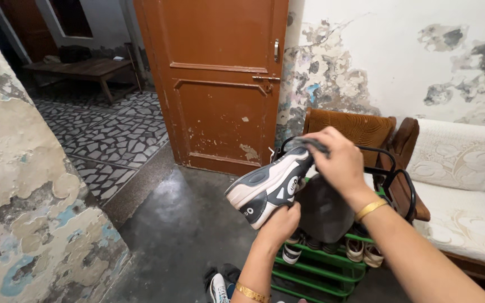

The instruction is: The person wipes several pairs of shoes with a cloth, handling them one at a time. They pick up each shoe, wipe the upper and sole, then place it back on the shoe rack or floor.

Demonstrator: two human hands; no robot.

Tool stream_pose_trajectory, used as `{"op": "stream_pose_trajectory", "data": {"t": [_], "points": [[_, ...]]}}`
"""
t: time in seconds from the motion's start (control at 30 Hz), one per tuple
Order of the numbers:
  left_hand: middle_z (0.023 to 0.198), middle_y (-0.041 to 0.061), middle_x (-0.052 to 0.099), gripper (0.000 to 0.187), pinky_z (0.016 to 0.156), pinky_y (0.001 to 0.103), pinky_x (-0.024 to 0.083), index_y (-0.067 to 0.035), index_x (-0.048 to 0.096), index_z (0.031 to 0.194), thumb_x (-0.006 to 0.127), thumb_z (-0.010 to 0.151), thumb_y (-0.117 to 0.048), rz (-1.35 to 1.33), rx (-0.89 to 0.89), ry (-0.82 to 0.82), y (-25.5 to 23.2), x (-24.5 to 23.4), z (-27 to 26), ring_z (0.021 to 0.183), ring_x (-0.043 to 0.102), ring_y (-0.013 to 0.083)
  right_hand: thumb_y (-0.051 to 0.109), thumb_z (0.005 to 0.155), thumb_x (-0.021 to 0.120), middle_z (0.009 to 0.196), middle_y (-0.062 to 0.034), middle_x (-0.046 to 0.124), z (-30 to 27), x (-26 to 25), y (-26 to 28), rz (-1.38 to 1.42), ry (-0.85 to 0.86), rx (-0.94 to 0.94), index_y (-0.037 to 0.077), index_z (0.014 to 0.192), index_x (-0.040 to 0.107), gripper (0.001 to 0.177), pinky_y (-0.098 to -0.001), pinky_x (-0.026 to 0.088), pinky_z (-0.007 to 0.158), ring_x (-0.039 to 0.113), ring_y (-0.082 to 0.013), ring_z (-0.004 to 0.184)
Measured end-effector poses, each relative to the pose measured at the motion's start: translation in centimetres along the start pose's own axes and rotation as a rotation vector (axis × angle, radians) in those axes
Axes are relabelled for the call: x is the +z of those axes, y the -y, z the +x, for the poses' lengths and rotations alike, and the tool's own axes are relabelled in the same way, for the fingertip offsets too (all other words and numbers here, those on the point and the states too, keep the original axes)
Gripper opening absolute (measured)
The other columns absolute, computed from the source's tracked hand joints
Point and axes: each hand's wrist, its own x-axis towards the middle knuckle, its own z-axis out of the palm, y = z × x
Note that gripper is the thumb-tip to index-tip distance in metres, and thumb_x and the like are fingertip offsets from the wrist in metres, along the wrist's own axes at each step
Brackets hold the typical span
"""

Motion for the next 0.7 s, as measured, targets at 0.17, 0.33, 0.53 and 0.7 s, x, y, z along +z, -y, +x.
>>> {"op": "stream_pose_trajectory", "data": {"t": [0.17,0.33,0.53,0.7], "points": [[0.117,0.045,0.056,0.041,0.096,0.063,0.031,0.022,0.06,0.122,0.059,0.096,-0.01,-0.49,-0.655,0.103,-1.1,-2.7,1.4,0.105,0.046,0.0607,0.027,0.096,0.068,0.102,-0.008,0.08,1.2,-0.6,-5.9,0.337,0.266,0.366,0.011,0.119,0.074,0.029,-0.0321,0.056,0.084,0.071,-0.0198,0.093],[0.11,0.022,0.075,0.037,0.096,0.044,0.058,0.011,0.068,0.115,0.053,0.087,-0.008,-1.805,-0.662,0.039,-0.9,-4.4,2.5,0.099,0.074,0.0334,0.048,0.095,0.06,0.133,-0.0059,0.068,-0.3,-1.3,-5.0,0.978,0.148,0.556,0.009,0.142,0.059,0.061,-0.0275,0.052,0.1,0.066,-0.0123,0.117],[0.11,0.021,0.075,0.035,0.097,0.045,0.056,0.006,0.069,0.112,0.053,0.09,-0.015,-1.929,-0.75,0.034,-1.6,-3.0,2.0,0.101,0.072,0.0341,0.05,0.087,0.064,0.132,-0.0113,0.066,-3.1,0.4,-1.3,1.411,0.178,0.774,0.007,0.142,0.055,0.071,-0.0361,0.054,0.098,0.067,-0.0202,0.114],[0.101,0.015,0.077,0.033,0.092,0.039,0.058,0.001,0.071,0.108,0.053,0.092,-0.022,-1.89,-0.771,0.096,-2.3,-2.3,1.8,0.093,0.073,0.0269,0.034,0.089,0.068,0.121,-0.0122,0.07,-2.4,0.0,-0.4,1.459,0.051,0.676,0.0,0.136,0.058,0.059,-0.0338,0.055,0.096,0.069,-0.0202,0.106]]}}
